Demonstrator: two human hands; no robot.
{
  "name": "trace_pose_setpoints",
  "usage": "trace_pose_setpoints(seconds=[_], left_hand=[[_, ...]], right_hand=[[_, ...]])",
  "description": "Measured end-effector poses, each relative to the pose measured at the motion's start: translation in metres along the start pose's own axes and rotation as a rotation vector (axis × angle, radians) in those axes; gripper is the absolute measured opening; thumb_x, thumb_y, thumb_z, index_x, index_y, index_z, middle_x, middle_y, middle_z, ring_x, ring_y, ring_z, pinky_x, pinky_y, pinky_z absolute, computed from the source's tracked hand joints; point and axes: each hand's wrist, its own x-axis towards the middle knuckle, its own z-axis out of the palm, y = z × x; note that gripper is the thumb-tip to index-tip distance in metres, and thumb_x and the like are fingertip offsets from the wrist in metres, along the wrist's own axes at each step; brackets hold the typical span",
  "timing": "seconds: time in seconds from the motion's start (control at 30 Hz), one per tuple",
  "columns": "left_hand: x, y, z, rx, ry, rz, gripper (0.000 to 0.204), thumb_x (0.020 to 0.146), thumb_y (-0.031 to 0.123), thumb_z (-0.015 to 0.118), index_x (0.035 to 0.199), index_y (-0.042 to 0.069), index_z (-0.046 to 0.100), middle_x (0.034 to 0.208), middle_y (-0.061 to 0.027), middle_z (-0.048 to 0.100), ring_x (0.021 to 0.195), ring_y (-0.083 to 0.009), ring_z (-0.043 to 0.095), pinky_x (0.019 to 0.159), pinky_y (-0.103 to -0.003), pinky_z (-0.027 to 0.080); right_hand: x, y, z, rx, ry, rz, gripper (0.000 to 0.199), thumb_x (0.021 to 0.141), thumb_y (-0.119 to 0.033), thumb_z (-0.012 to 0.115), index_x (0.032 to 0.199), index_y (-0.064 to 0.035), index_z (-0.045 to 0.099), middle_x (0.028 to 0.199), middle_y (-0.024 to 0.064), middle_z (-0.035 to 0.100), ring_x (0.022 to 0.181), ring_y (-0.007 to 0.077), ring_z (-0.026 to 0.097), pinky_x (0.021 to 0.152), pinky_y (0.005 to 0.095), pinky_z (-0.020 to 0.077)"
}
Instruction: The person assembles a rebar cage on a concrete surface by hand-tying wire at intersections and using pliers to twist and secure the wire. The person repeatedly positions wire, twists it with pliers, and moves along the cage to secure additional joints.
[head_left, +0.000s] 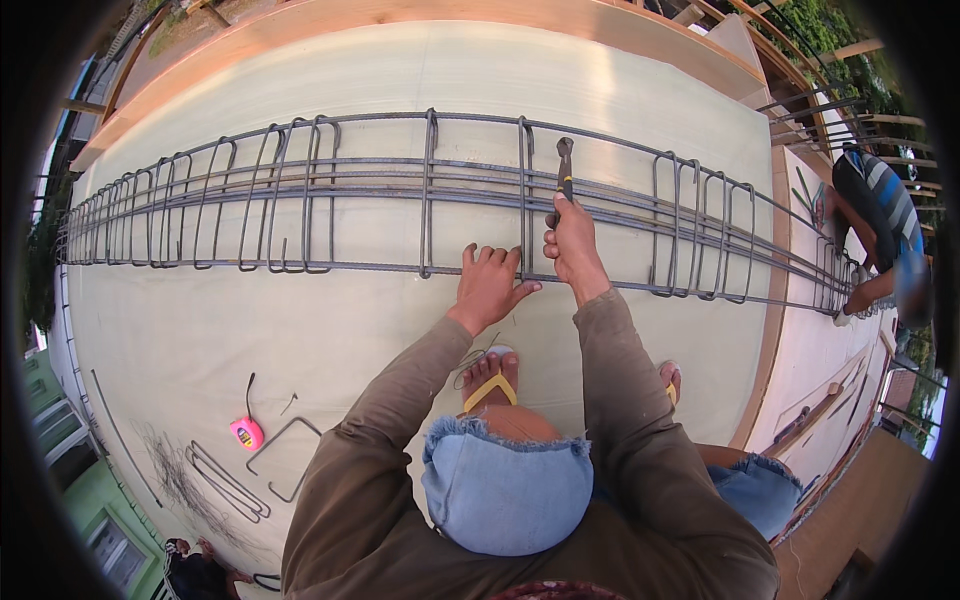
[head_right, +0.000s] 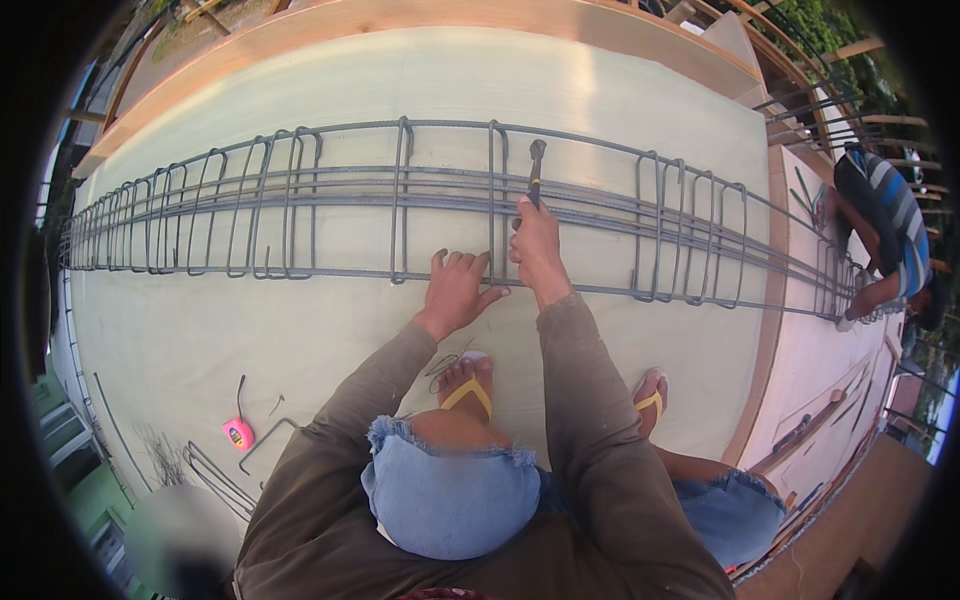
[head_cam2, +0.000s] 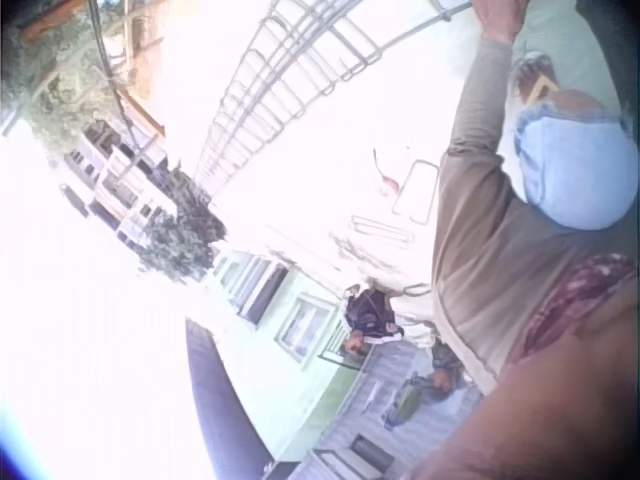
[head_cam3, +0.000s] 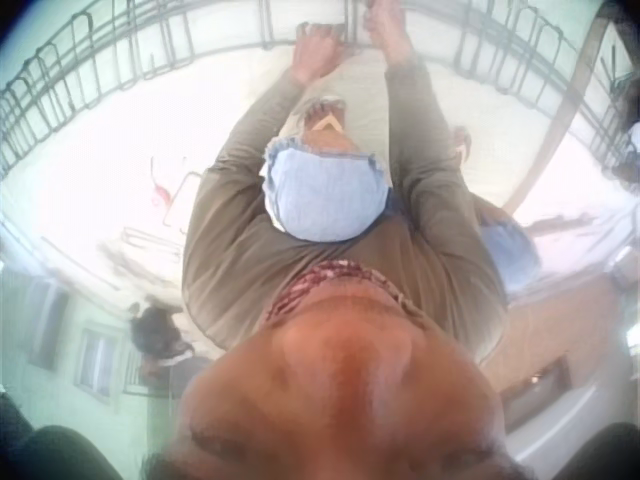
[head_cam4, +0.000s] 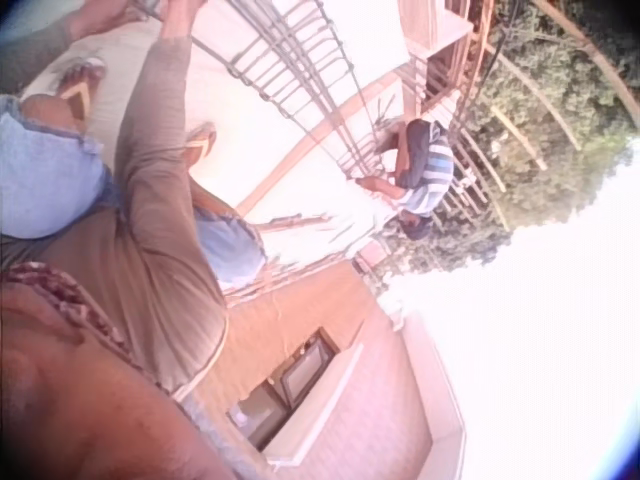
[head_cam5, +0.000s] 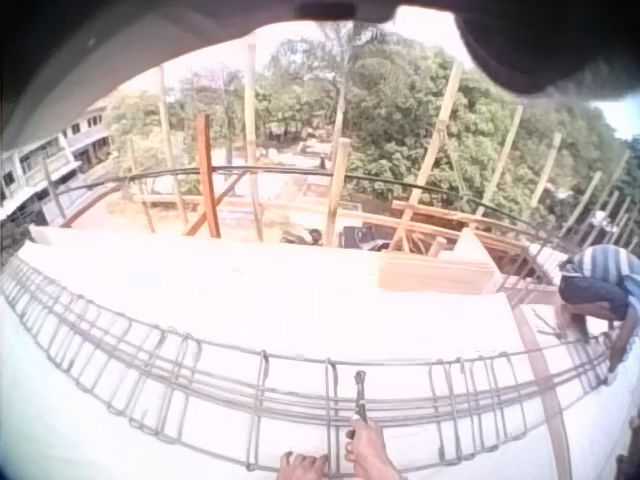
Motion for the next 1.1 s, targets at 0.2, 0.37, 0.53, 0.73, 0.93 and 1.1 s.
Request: trace_pose_setpoints(seconds=[0.2,0.37,0.53,0.73,0.93,1.1], left_hand=[[-0.007,0.006,-0.001,0.087,-0.071,-0.013,0.08,0.088,0.044,0.072,0.149,0.0,0.045,0.118,-0.0138,0.065,0.114,-0.0286,0.058,0.109,-0.055,0.033],[-0.009,0.009,0.002,0.051,-0.036,-0.074,0.082,0.088,0.037,0.071,0.153,-0.001,0.039,0.122,-0.0144,0.062,0.114,-0.0286,0.057,0.107,-0.054,0.034],[-0.01,0.006,0.003,0.023,0.012,-0.063,0.082,0.087,0.032,0.072,0.153,-0.002,0.038,0.121,-0.0149,0.061,0.112,-0.0299,0.058,0.099,-0.051,0.037],[-0.014,0.004,0.005,0.043,0.016,-0.036,0.083,0.086,0.031,0.073,0.154,-0.001,0.037,0.121,-0.0143,0.06,0.109,-0.0297,0.058,0.096,-0.049,0.037],[-0.013,0.0,-0.001,0.064,-0.02,-0.095,0.081,0.087,0.032,0.072,0.152,-0.002,0.04,0.122,-0.0133,0.061,0.112,-0.0272,0.057,0.1,-0.051,0.035],[-0.019,-0.004,-0.004,0.044,-0.014,-0.09,0.081,0.087,0.036,0.075,0.15,-0.003,0.043,0.118,-0.0131,0.063,0.112,-0.0278,0.057,0.102,-0.052,0.035]], right_hand=[[0.029,-0.021,0.011,-0.171,-0.185,-0.011,0.019,0.104,-0.029,0.054,0.104,-0.0112,0.048,0.083,0.0027,0.047,0.055,0.0071,0.038,0.039,0.0219,0.0277],[0.031,-0.012,0.014,-0.181,-0.138,-0.02,0.021,0.102,-0.03,0.056,0.103,-0.01,0.051,0.082,0.0009,0.047,0.055,0.0066,0.038,0.04,0.0234,0.0274],[0.005,-0.009,0.0,-0.407,-0.164,-0.03,0.022,0.102,-0.028,0.056,0.112,-0.0095,0.054,0.082,-0.0014,0.046,0.056,0.0061,0.037,0.044,0.0258,0.0278],[-0.063,0.01,-0.041,-0.163,-0.014,0.053,0.029,0.103,-0.028,0.054,0.127,-0.0112,0.051,0.087,0.0005,0.046,0.058,0.0066,0.039,0.044,0.0239,0.0295],[-0.07,0.031,-0.011,-0.201,-0.181,0.105,0.02,0.106,-0.028,0.051,0.117,-0.0119,0.05,0.088,0.0,0.046,0.057,0.0053,0.039,0.041,0.0213,0.0287],[-0.093,0.041,-0.013,-0.059,-0.077,0.086,0.015,0.106,-0.028,0.051,0.111,-0.0134,0.05,0.086,-0.0009,0.044,0.057,0.0058,0.039,0.041,0.0211,0.0263]])
